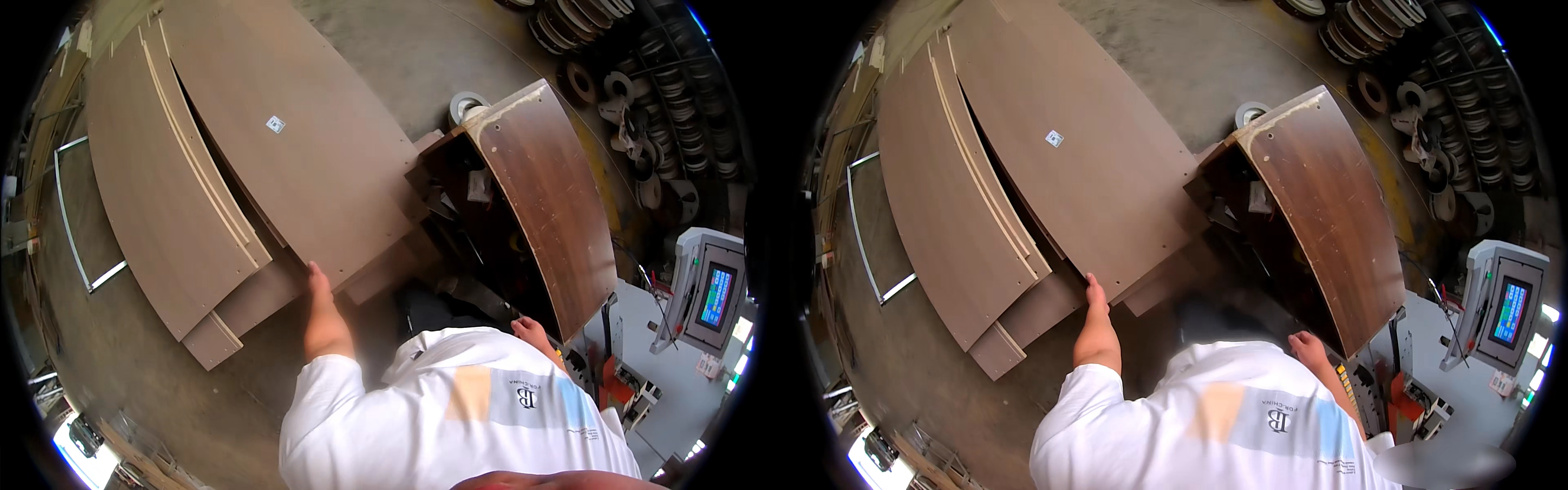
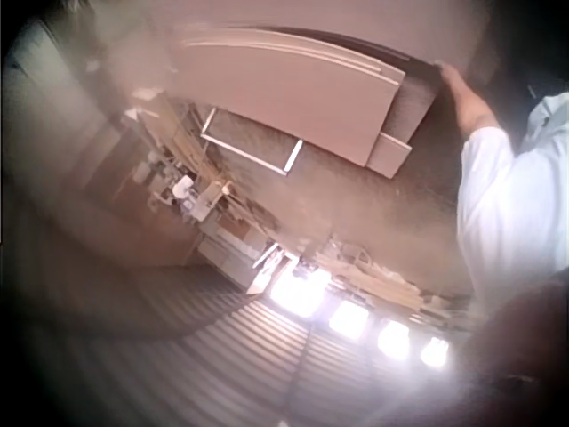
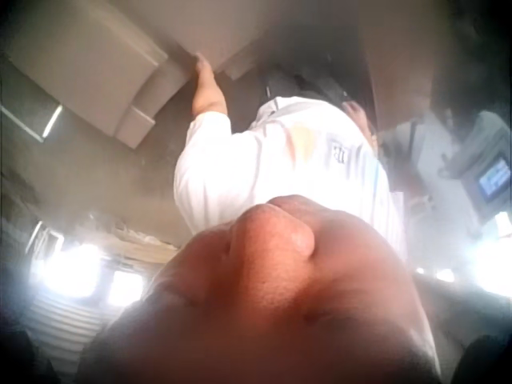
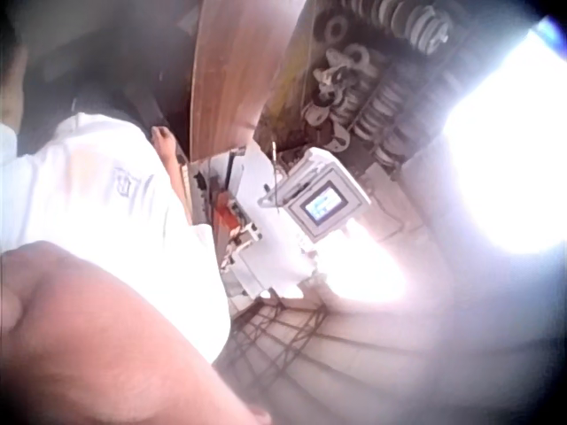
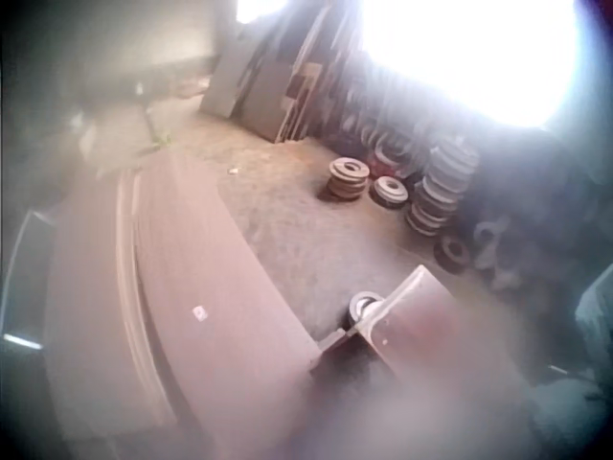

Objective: The person repeatedly picks up large rectangular wood panels from a stack, places them onto a machine table, and then removes them to place them back on the stack. The person handles the panels one at a time in a repetitive cycle.

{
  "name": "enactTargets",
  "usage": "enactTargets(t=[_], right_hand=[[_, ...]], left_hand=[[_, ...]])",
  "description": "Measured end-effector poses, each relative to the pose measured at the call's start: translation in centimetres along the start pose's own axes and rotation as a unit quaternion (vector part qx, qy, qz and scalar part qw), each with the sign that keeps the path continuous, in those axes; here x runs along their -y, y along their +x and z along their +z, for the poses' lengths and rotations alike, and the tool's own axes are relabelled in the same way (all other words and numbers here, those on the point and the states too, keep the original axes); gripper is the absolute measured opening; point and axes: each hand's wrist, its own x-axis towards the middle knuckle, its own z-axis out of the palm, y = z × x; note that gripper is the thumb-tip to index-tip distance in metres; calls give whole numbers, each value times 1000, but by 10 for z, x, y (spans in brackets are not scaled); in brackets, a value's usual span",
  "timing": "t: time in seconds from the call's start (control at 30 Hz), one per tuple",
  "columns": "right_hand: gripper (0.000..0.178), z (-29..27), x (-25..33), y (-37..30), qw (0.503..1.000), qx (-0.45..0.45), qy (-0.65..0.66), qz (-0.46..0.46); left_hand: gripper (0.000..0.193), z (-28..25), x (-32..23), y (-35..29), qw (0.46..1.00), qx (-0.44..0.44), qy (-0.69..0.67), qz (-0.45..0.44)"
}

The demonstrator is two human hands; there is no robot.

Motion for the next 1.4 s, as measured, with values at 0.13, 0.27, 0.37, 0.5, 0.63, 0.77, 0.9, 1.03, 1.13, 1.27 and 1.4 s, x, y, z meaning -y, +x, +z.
enactTargets(t=[0.13,0.27,0.37,0.5,0.63,0.77,0.9,1.03,1.13,1.27,1.4], right_hand=[[25,-6,24,15,997,11,-67,-45],[25,1,64,39,983,28,-116,-142],[35,18,135,43,967,87,-145,-188],[47,50,219,34,944,216,-2,-248],[51,67,277,9,931,274,126,-206],[46,57,292,-14,903,228,333,-146],[40,18,266,2,870,126,453,-147],[40,-28,223,32,860,-22,492,-135],[36,-67,179,39,830,-123,521,-157],[36,-118,111,21,824,-200,487,-208],[37,-137,65,-17,825,-254,446,-237]], left_hand=[[81,8,-18,-37,998,14,-44,37],[74,10,-26,-73,992,31,-91,77],[70,15,-56,-124,972,124,-192,52],[61,26,-122,-222,923,280,-264,-12],[54,51,-151,-275,865,422,-267,-45],[49,88,-162,-325,845,500,-183,-52],[47,127,-172,-343,803,595,37,-6],[41,177,-175,-308,846,533,-20,2],[35,186,-204,-250,871,484,-80,18],[38,179,-247,-181,896,417,-152,4],[37,184,-245,-164,929,359,-88,13]])
